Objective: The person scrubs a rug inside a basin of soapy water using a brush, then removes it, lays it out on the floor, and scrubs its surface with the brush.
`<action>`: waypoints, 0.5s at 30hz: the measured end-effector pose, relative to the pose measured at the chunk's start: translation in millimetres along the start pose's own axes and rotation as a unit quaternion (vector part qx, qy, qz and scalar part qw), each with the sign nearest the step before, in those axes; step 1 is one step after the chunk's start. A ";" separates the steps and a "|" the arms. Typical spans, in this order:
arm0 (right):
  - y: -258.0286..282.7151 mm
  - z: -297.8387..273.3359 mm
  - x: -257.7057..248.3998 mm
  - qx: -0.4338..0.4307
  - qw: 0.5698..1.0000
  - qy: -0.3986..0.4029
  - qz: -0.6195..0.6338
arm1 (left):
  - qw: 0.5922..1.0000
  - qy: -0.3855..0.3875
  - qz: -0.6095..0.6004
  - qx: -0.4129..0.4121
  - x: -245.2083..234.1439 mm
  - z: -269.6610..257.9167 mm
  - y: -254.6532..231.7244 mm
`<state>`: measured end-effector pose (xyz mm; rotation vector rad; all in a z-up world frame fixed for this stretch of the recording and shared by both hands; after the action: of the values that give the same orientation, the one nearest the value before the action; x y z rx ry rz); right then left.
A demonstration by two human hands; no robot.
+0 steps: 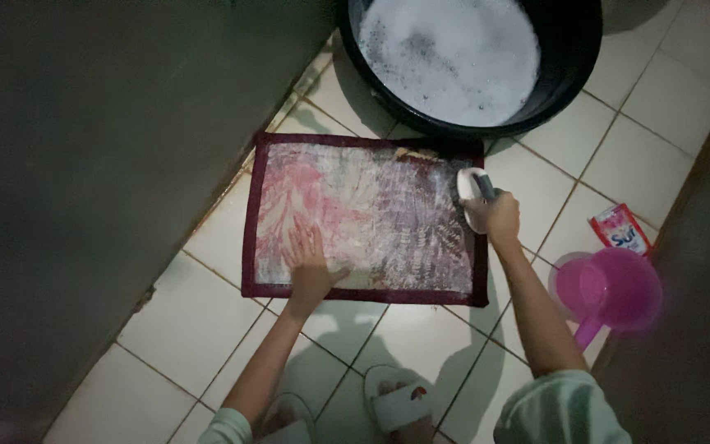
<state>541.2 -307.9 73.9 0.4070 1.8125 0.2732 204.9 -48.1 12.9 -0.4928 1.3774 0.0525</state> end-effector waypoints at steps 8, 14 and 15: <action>-34.7 -57.6 9.0 -0.054 0.990 0.039 -0.128 | 0.997 0.062 -0.032 -0.029 20.6 -0.1 10.8; -46.3 -93.0 8.9 -0.179 0.954 0.080 -0.228 | 0.997 0.040 -0.072 0.005 3.6 -3.0 12.6; -45.2 -91.0 8.0 -0.179 0.953 0.081 -0.229 | 0.993 0.008 -0.110 0.053 -5.1 -5.9 12.6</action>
<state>445.8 -343.6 74.2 -0.2995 1.9092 0.3067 194.4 -37.6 13.2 -0.5530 1.3271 -0.2035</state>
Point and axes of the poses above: each hand's wrist, its own z-axis towards the middle knuckle, its own x-axis out of the palm, y = z × x, the point moved 5 cm from there along z, towards the middle knuckle, and after that the axes turned 13 degrees about x, right-handed, at the moved point
